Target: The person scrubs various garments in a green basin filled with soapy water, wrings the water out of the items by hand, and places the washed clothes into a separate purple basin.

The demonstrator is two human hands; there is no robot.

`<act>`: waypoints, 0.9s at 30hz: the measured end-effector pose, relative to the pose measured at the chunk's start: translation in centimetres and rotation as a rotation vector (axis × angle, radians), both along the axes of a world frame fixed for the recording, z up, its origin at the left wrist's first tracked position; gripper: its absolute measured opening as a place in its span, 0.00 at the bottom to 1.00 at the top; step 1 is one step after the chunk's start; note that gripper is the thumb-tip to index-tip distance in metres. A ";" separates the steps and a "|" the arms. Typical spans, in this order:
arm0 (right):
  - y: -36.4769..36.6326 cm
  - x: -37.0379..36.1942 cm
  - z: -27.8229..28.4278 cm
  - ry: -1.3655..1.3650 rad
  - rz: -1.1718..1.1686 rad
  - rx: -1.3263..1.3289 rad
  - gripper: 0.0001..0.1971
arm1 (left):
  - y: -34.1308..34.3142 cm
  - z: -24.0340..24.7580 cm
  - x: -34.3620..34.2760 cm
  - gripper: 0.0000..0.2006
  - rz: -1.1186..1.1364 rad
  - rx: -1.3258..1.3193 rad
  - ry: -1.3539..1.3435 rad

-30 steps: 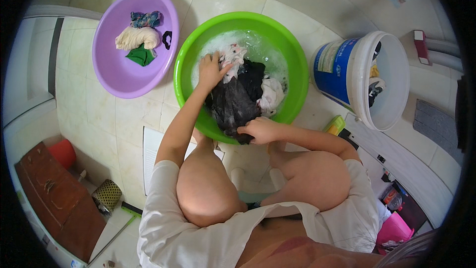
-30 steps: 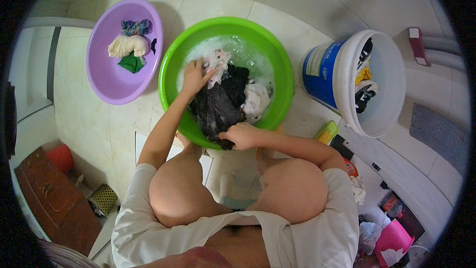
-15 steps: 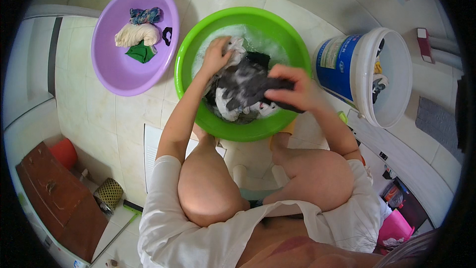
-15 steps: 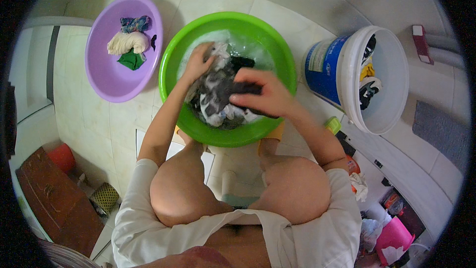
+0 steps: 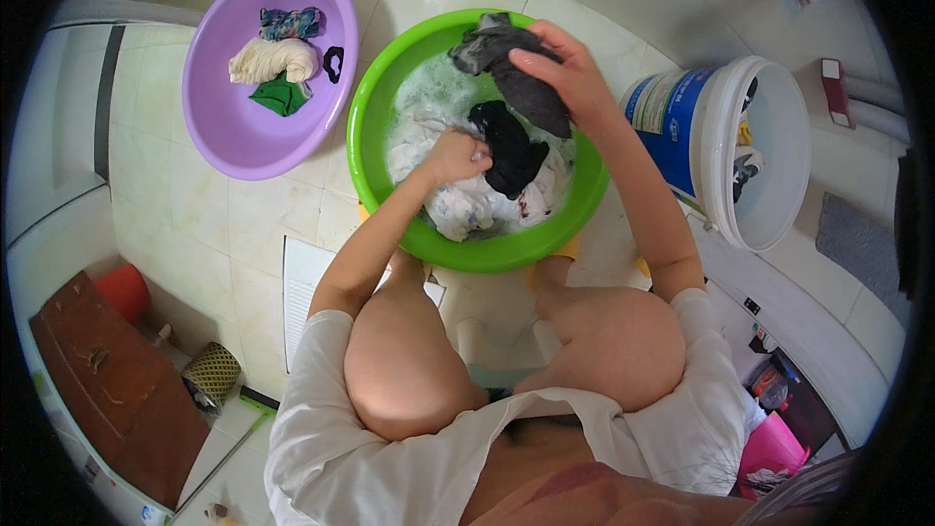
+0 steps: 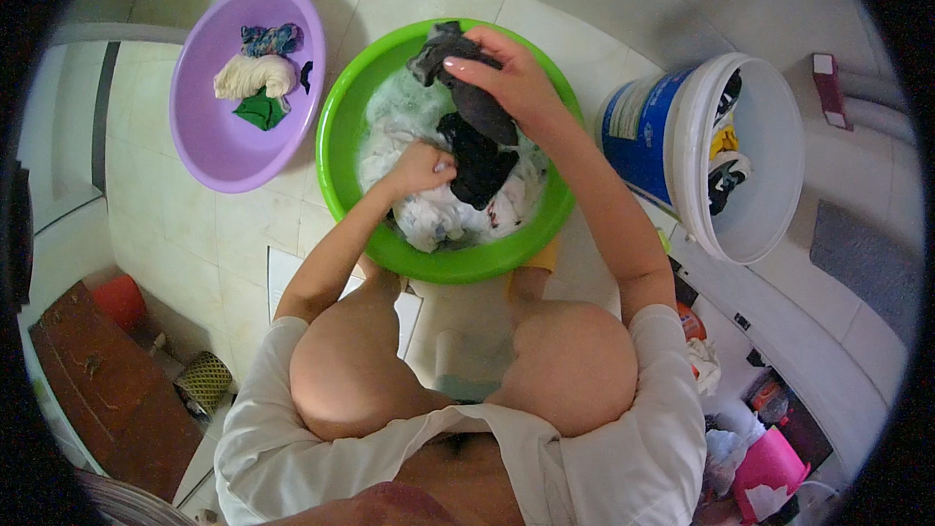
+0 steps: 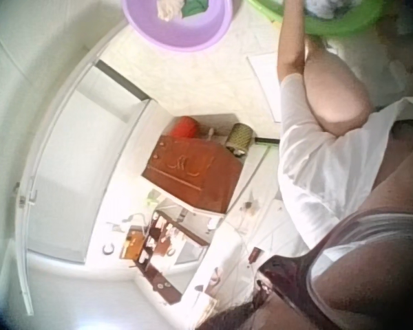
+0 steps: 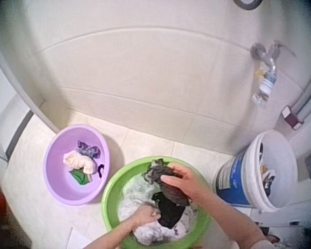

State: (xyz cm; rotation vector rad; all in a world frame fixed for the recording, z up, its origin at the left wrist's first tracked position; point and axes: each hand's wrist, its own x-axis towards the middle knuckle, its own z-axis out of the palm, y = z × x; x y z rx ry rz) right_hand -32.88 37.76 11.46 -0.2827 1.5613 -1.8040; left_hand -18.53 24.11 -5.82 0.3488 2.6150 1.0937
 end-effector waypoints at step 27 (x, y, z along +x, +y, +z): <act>-2.6 1.7 -14.8 -0.323 -0.130 0.043 0.20 | -6.4 -1.0 -4.5 0.20 1.182 0.997 -0.705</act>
